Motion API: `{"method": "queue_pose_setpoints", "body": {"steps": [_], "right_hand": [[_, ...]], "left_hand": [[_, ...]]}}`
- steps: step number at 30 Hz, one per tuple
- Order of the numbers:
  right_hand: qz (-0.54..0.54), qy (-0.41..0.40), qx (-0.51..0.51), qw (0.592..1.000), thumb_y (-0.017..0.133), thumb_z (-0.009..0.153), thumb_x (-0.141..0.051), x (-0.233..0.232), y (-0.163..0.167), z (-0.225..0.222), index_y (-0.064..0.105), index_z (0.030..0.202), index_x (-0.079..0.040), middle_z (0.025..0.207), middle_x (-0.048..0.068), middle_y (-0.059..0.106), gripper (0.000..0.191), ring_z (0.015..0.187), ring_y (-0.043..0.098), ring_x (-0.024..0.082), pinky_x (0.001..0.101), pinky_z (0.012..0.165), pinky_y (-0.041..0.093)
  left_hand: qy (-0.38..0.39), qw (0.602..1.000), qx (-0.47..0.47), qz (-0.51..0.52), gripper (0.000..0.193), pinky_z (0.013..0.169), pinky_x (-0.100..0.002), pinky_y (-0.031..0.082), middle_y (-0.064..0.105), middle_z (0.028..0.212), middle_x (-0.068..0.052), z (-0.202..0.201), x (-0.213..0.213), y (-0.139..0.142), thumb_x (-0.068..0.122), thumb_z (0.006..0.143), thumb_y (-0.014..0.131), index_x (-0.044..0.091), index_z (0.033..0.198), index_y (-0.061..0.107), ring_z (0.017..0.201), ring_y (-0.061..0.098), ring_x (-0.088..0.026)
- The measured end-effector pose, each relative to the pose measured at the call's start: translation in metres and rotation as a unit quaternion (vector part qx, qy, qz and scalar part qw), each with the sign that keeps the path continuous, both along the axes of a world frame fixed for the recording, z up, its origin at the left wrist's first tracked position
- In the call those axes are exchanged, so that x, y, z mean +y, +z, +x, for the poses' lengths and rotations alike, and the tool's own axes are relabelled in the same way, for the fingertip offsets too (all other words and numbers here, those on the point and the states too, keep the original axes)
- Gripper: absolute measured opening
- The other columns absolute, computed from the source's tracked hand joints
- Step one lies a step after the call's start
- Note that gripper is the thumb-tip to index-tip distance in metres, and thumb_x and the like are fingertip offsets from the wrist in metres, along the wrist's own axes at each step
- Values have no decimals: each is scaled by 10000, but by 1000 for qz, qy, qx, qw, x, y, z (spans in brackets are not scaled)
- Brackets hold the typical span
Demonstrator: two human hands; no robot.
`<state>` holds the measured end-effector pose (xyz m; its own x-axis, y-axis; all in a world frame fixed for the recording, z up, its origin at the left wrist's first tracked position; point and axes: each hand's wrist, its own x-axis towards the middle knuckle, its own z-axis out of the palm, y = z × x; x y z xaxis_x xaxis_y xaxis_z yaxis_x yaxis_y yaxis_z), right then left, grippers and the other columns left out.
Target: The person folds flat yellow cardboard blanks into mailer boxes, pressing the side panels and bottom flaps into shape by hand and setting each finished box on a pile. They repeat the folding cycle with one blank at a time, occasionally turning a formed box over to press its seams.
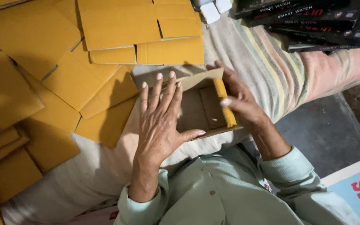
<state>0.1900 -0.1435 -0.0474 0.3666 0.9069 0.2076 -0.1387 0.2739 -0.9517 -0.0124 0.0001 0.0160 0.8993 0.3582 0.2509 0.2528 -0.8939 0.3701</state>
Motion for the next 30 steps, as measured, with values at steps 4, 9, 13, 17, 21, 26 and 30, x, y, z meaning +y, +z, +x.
{"method": "queue_pose_setpoints", "body": {"steps": [4,9,13,17,21,26,30], "right_hand": [[-123,-38,-60,990,714,915,-62,12,-4,-4,327,1605,-25,1552,162,470,792,1449,425,236,363,1205,337],[-112,-76,-140,981,656,967,-42,12,-7,-4,387,1531,-40,1467,107,561,625,1395,507,183,326,1186,398],[-214,-131,-84,964,621,1068,-144,15,-14,-11,540,1403,11,1167,118,579,378,1070,514,181,338,936,442],[-135,-154,-115,972,510,1126,-285,22,-17,-9,603,1323,10,1169,43,690,366,1061,620,90,281,947,520],[-195,-169,-58,964,494,1096,-326,27,-14,-6,632,1273,7,1064,34,717,401,938,643,76,267,842,552],[-168,-152,-36,973,474,1102,-387,24,-15,-7,644,1275,23,1100,45,716,476,976,642,97,275,872,546],[-96,-90,-130,983,389,1094,-528,10,-18,0,588,1369,29,1273,89,646,652,1166,596,145,305,1035,466]], "left_hand": [[6,1000,10,13,1145,1277,-570,91,281,1667,-157,1,3,-6,673,679,803,-40,1508,463,1561,201,-352],[70,986,-152,5,907,1240,-533,274,398,1564,-229,-5,-3,-16,500,786,882,27,1472,523,1482,354,-377],[197,932,-280,-116,680,1116,-397,472,511,1350,-176,-22,-27,-30,204,815,928,52,1369,564,1294,530,-290],[226,898,-345,-150,511,1082,-381,469,518,1355,-129,-27,-44,-48,37,910,791,29,1352,534,1224,555,-255],[202,843,-381,-320,427,1036,-339,479,607,1324,-137,-30,-58,-68,43,1021,643,10,1421,498,1160,586,-207],[111,892,-339,-278,292,1037,-300,555,740,1177,-132,-32,-49,-86,70,1088,598,25,1377,595,1104,710,-217],[234,853,-323,-337,633,951,-356,476,625,1229,-177,-23,-39,-83,238,972,744,-16,1471,449,1119,577,-252]]}}
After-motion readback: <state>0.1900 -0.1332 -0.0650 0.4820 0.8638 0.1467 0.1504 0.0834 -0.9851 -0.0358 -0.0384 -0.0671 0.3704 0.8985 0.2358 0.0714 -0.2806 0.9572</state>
